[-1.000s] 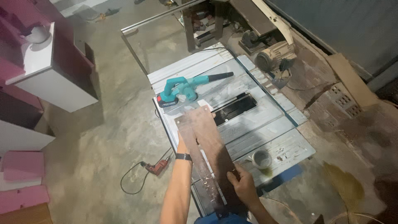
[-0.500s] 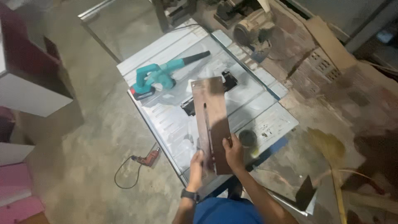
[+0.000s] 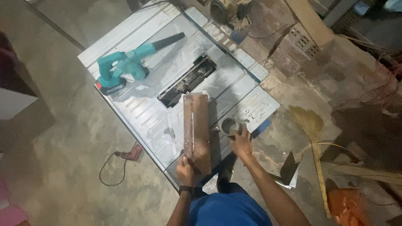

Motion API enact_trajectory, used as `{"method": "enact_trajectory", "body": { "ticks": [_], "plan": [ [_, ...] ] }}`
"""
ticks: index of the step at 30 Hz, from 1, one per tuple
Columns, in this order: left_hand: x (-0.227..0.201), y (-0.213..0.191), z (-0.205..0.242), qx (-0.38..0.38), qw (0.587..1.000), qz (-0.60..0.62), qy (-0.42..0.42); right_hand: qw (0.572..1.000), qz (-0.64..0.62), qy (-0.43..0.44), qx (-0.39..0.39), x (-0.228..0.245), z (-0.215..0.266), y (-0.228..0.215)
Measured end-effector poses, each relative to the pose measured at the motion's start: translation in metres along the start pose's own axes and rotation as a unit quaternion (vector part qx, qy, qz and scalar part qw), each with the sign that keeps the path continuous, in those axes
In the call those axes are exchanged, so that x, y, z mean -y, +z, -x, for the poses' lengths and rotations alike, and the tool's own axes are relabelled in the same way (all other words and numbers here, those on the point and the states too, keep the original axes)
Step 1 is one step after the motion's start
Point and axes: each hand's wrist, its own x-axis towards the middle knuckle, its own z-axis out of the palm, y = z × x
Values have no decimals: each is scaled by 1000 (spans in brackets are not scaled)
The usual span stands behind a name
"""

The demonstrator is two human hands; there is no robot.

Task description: The person applies pieces of tape to a flat wooden panel by hand and using a roll of tape while the panel rests on a table.

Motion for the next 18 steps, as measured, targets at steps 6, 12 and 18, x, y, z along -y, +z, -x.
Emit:
{"method": "enact_trajectory", "body": {
  "ticks": [6, 12, 18],
  "plan": [
    [7, 2, 9, -34, 995, -35, 86, 996, -40, -66, -34, -20, -22, -1],
    [8, 6, 3, -33, 995, -11, 94, 967, -234, -99, -35, -50, -23, 15],
    [0, 1, 1, -72, 981, -111, 140, 956, -280, -79, 34, -64, 11, 19]
  ]
}}
